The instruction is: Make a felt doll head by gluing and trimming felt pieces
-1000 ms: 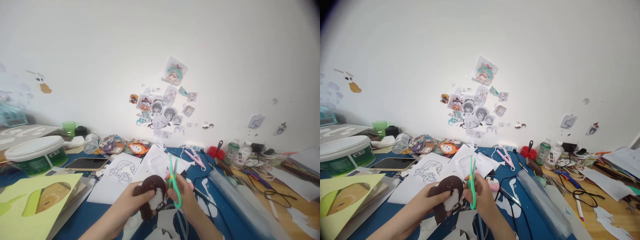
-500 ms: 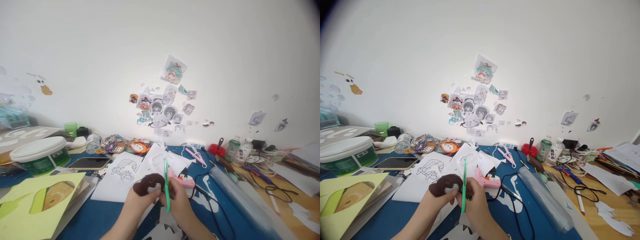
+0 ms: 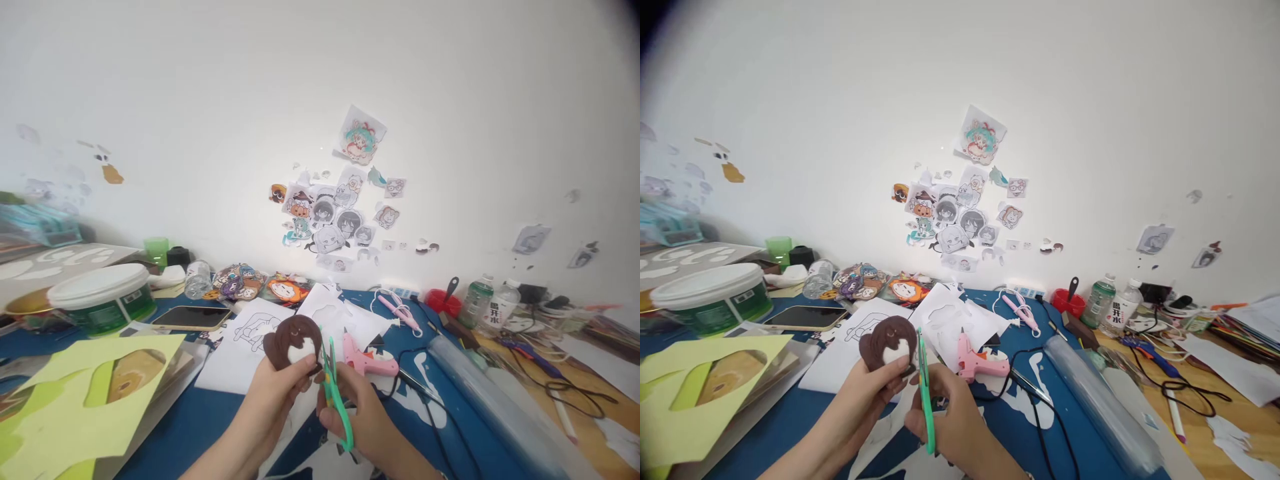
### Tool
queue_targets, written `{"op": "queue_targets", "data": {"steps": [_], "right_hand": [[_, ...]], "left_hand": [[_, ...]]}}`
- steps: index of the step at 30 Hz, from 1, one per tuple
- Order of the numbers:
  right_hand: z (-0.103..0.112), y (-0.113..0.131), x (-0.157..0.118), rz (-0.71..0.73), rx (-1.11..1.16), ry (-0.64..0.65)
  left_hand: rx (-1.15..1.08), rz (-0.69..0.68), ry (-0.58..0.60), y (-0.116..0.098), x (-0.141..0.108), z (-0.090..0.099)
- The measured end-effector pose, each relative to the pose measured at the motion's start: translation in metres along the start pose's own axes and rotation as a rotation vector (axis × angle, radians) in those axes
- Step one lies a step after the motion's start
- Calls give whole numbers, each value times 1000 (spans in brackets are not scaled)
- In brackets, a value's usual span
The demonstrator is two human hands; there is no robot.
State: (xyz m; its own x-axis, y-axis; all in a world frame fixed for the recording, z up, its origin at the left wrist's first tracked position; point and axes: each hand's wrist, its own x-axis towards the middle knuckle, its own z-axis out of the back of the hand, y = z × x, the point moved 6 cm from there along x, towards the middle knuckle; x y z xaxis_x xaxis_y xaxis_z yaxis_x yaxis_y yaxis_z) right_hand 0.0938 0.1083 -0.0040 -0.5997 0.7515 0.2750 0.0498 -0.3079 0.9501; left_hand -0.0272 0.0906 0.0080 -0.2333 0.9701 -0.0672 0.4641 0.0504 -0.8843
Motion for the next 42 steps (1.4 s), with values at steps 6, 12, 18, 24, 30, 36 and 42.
{"op": "queue_targets", "data": {"steps": [6,12,18,24,30,36,42], "right_hand": [[1,2,-2,-63,-145,62],[5,2,1,-91,-187,62],[3,1,0,-109,-154,78],[3,2,0,-87,-95,39],[5,-2,-1,-83,-122,-42],[3,-6,-2,-80,-83,-77],[4,-2,-2,-64,-124,-92]], "left_hand": [[286,55,54,-1,8,4],[271,51,174,-8,5,-5],[321,56,192,-5,6,-4],[296,9,223,-1,8,-5],[218,25,252,-6,2,-7],[186,27,294,-9,-1,-10],[175,51,244,-7,0,-10]]}}
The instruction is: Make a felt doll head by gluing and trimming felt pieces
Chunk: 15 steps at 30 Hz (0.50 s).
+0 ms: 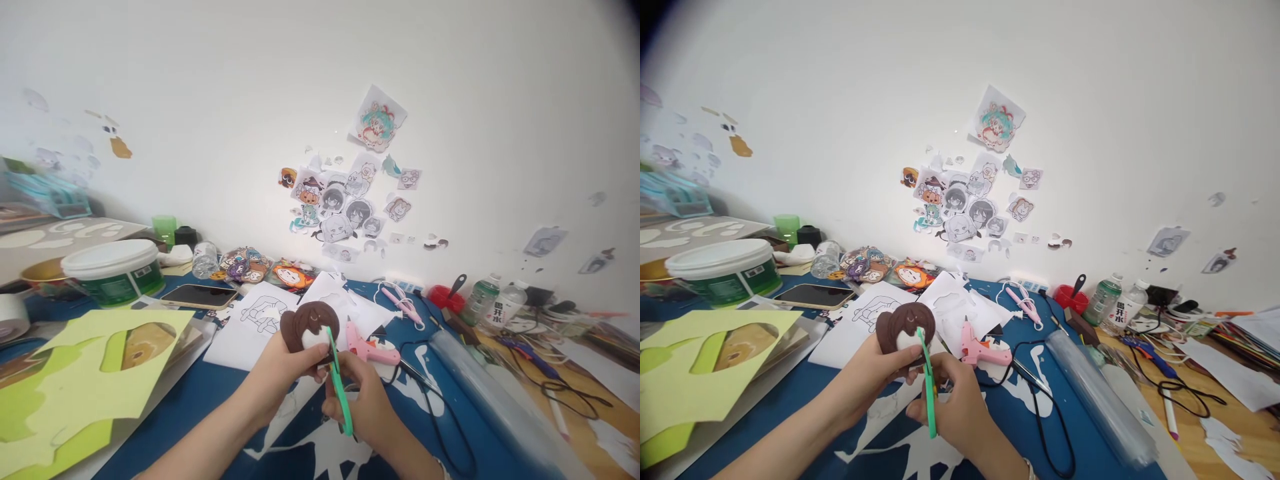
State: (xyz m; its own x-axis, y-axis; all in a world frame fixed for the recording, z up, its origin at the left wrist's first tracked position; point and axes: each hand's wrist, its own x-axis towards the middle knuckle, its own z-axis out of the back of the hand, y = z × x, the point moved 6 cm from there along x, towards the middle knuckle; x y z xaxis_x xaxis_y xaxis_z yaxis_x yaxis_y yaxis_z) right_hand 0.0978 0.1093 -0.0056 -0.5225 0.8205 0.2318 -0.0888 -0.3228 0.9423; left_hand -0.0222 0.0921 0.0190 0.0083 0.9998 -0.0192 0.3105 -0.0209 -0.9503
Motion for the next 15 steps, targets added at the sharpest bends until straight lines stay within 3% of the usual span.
{"op": "queue_targets", "data": {"steps": [6,15], "right_hand": [[1,9,-2,63,-92,8],[2,-2,1,-8,-80,-44]], "left_hand": [[22,15,25,-2,-2,-3],[-45,21,54,4,2,0]]}}
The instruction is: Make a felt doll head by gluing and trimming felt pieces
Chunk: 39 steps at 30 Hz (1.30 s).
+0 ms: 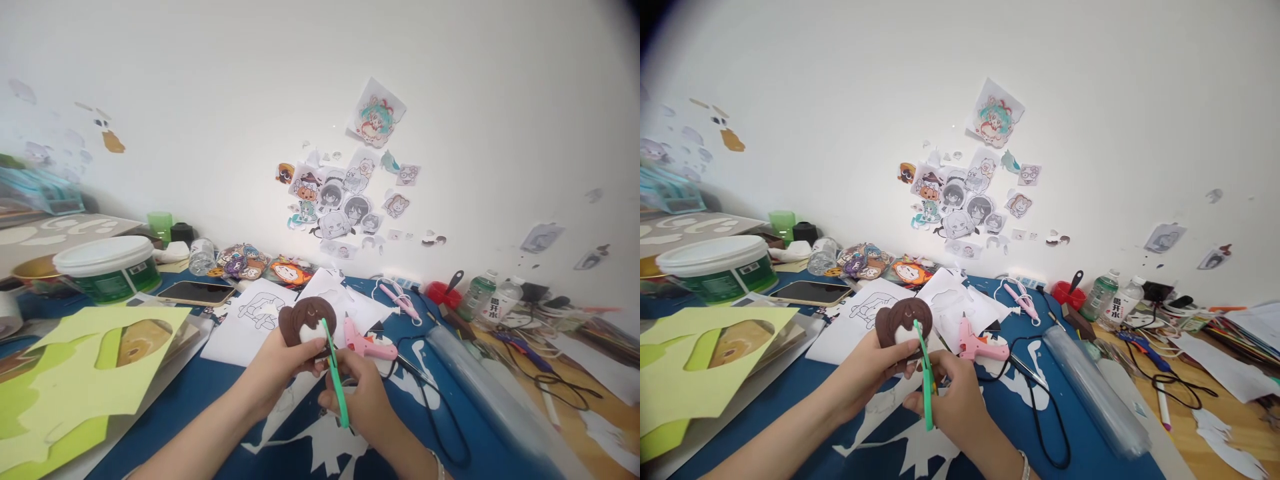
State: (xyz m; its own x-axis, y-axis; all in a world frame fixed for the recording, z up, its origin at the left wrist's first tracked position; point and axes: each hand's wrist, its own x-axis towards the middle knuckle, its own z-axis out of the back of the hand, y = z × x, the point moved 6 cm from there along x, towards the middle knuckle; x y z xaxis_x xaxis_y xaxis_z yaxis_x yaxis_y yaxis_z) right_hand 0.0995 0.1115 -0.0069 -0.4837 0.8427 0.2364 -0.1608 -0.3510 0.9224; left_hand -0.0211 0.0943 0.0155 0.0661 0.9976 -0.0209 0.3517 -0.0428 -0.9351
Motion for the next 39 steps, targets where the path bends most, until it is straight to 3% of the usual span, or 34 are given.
{"op": "queue_targets", "data": {"steps": [10,28,32,35,39], "right_hand": [[-6,4,3,21,120,59],[-5,1,0,6,78,-84],[-4,-4,0,-45,62,-9],[-2,-5,0,-100,4,79],[-2,-2,-1,-116,31,181]], "left_hand": [[33,32,-53,3,0,-2],[-103,55,-45,17,0,-2],[-76,62,-126,2,3,13],[24,-74,-219,-25,2,30],[317,10,-101,-36,0,29]]}}
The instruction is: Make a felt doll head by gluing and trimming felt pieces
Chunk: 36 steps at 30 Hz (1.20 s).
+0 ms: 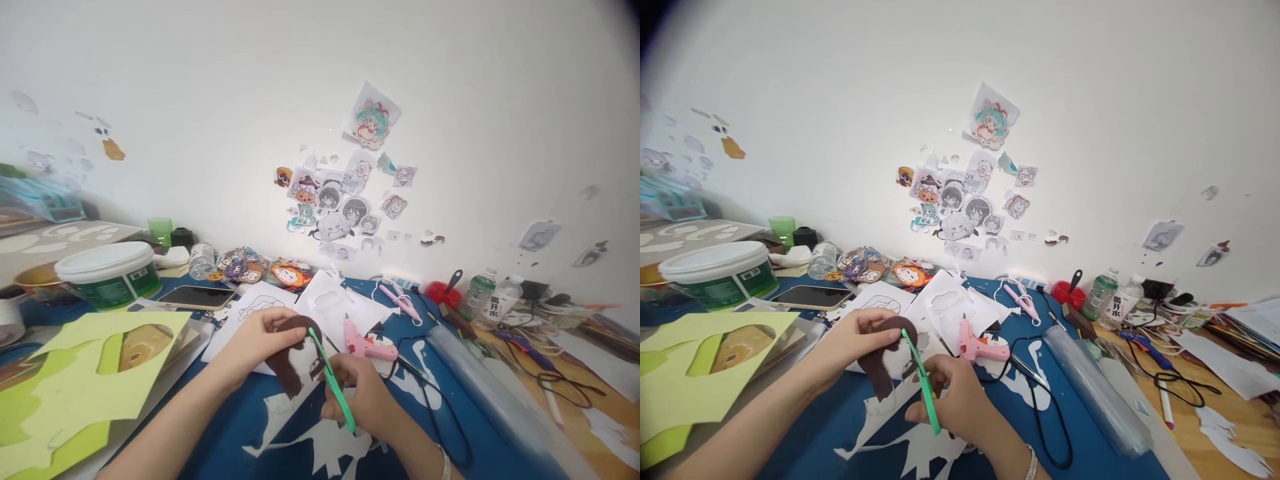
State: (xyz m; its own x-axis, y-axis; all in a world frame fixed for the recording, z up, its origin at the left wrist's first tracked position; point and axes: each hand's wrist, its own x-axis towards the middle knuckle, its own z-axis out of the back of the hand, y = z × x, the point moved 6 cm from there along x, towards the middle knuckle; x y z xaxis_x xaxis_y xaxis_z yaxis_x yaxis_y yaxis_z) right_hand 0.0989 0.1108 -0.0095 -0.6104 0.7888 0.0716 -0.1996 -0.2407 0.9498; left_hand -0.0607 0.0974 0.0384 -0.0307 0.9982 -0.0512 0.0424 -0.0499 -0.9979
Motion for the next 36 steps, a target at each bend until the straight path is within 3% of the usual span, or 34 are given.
{"op": "queue_targets", "data": {"steps": [2,8,14,24,36], "right_hand": [[-1,-1,0,-2,36,42],[-2,-10,4,-39,155,43],[-2,-3,1,-42,162,52],[1,6,1,60,50,41],[-2,2,-1,88,64,-36]], "left_hand": [[66,-10,13,-1,-2,-3],[130,-89,-123,1,-2,-9],[175,-76,-45,-2,-4,-13],[53,139,43,11,-6,-21],[-27,124,52,5,-10,-23]]}}
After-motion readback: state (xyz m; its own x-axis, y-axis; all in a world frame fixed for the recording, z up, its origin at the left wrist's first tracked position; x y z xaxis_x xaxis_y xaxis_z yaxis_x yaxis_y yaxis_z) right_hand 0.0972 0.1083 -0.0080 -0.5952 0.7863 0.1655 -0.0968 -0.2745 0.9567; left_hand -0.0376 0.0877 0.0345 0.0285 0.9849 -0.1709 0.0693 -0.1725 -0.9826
